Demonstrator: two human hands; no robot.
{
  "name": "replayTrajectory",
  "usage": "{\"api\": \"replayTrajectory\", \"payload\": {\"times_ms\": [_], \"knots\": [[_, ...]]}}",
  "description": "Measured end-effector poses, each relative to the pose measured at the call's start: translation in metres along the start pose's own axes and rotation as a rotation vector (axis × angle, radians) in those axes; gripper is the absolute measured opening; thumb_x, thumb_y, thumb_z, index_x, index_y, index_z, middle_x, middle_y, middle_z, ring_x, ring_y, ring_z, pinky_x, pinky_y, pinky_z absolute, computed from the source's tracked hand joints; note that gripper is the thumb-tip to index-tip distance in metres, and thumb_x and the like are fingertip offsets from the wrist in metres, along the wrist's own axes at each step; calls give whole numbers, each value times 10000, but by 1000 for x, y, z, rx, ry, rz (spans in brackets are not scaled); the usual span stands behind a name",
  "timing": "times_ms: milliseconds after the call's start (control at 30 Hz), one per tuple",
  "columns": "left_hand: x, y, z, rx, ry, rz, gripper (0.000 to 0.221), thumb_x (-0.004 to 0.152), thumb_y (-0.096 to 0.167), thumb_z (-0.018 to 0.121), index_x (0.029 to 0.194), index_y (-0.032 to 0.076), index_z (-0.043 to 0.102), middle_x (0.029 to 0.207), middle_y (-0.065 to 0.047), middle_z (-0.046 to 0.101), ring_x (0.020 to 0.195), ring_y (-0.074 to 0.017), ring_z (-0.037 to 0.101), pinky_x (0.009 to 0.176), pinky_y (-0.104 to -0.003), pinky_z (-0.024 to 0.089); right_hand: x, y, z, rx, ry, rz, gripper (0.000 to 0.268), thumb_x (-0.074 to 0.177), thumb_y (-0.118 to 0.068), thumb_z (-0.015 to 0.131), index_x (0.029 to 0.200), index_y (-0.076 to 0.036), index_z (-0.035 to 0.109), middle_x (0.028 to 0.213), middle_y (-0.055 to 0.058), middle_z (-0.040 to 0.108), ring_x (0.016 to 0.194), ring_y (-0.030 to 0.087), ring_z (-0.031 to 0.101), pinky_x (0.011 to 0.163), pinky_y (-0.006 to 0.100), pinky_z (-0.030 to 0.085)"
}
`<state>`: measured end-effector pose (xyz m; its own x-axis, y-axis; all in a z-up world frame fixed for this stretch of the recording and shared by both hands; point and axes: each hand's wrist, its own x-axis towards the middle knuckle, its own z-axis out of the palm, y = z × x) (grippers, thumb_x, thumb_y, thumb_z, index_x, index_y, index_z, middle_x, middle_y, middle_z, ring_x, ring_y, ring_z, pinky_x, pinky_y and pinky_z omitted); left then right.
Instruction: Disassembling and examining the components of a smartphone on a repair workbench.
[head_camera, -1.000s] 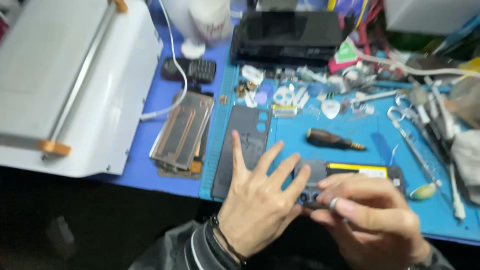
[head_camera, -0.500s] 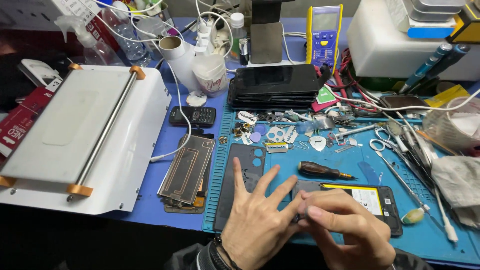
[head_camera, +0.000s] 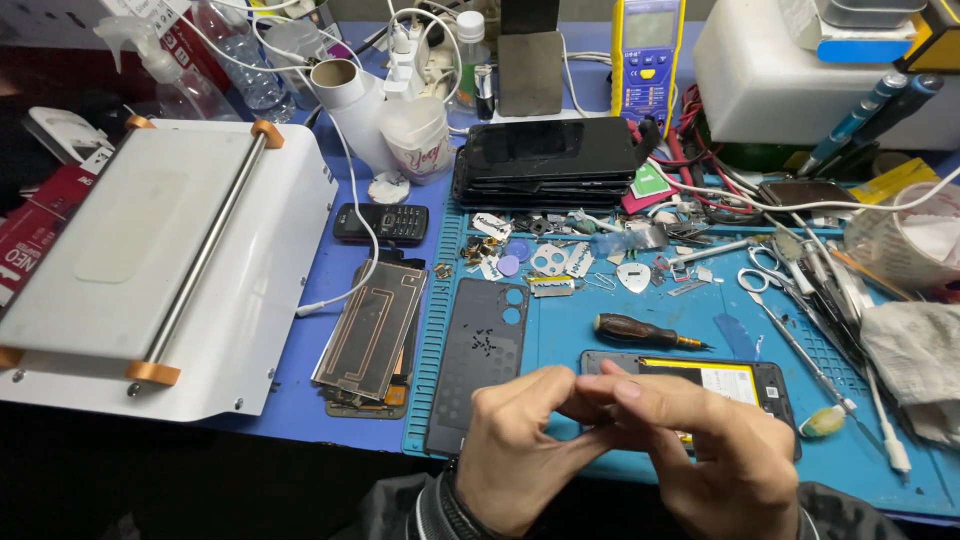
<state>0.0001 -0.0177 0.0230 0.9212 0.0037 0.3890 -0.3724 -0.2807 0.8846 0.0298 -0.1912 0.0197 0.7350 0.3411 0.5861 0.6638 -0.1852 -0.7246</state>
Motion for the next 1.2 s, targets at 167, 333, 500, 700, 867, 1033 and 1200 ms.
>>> {"api": "replayTrajectory", "payload": {"times_ms": [167, 333, 500, 700, 867, 1033, 1200], "knots": [[1, 4, -7, 143, -82, 27, 325, 772, 321, 829, 889, 65, 666, 818, -48, 730, 617, -184, 690, 573, -293, 560, -9, 12, -4, 274, -44, 57, 398, 809, 102, 706, 1159, -58, 605, 1271, 228, 713, 1223, 346, 767, 1000, 378, 709], [-4, 3, -9, 107, -223, 69, 255, 843, -50, 652, 1091, 11, 659, 982, -97, 769, 739, -269, 755, 648, -342, 580, 6, -3, -6, 69, 3, 36, 266, 708, 53, 797, 944, -15, 695, 909, 122, 782, 914, 203, 830, 837, 273, 729], [-1, -3, -1, 100, -108, -24, 173, 789, 87, 768, 896, 27, 646, 833, -49, 732, 655, -198, 697, 603, -297, 558, -6, 7, 6, 185, 37, 25, 283, 836, 42, 711, 1093, -25, 613, 1117, 160, 757, 1060, 254, 802, 968, 355, 713], [-2, -4, -9, 312, -142, 19, 402, 709, 174, 855, 1016, 83, 612, 979, -9, 725, 836, -212, 681, 859, -434, 461, 4, -10, 4, 121, 58, 106, 299, 782, 135, 752, 1041, 12, 669, 948, 98, 722, 862, 168, 754, 839, 268, 673], [-10, -7, -29, 488, -222, 127, 532, 729, 117, 819, 1212, 41, 608, 1237, -92, 636, 1197, -333, 542, 1062, -448, 447, -13, 9, -5, 248, -80, 158, 369, 934, 45, 542, 1290, 141, 525, 1291, 301, 664, 1185, 397, 763, 1119, 460, 682], [-22, -14, -23, 533, -224, 159, 397, 743, 145, 858, 1084, 44, 681, 1198, -91, 635, 1213, -324, 541, 1234, -614, 292, -15, 12, -19, -32, -74, 100, 354, 984, 261, 809, 1213, 132, 573, 1105, 202, 608, 1002, 280, 732, 963, 339, 667], [-25, -21, -17, 547, -202, 167, 423, 797, 135, 843, 1172, 30, 677, 1157, -79, 635, 1240, -336, 532, 1237, -664, 236, -15, 19, -19, 21, -165, 35, 302, 1190, 25, 448, 1486, 38, 390, 1461, 310, 547, 1310, 418, 705, 1215, 473, 669]]}}
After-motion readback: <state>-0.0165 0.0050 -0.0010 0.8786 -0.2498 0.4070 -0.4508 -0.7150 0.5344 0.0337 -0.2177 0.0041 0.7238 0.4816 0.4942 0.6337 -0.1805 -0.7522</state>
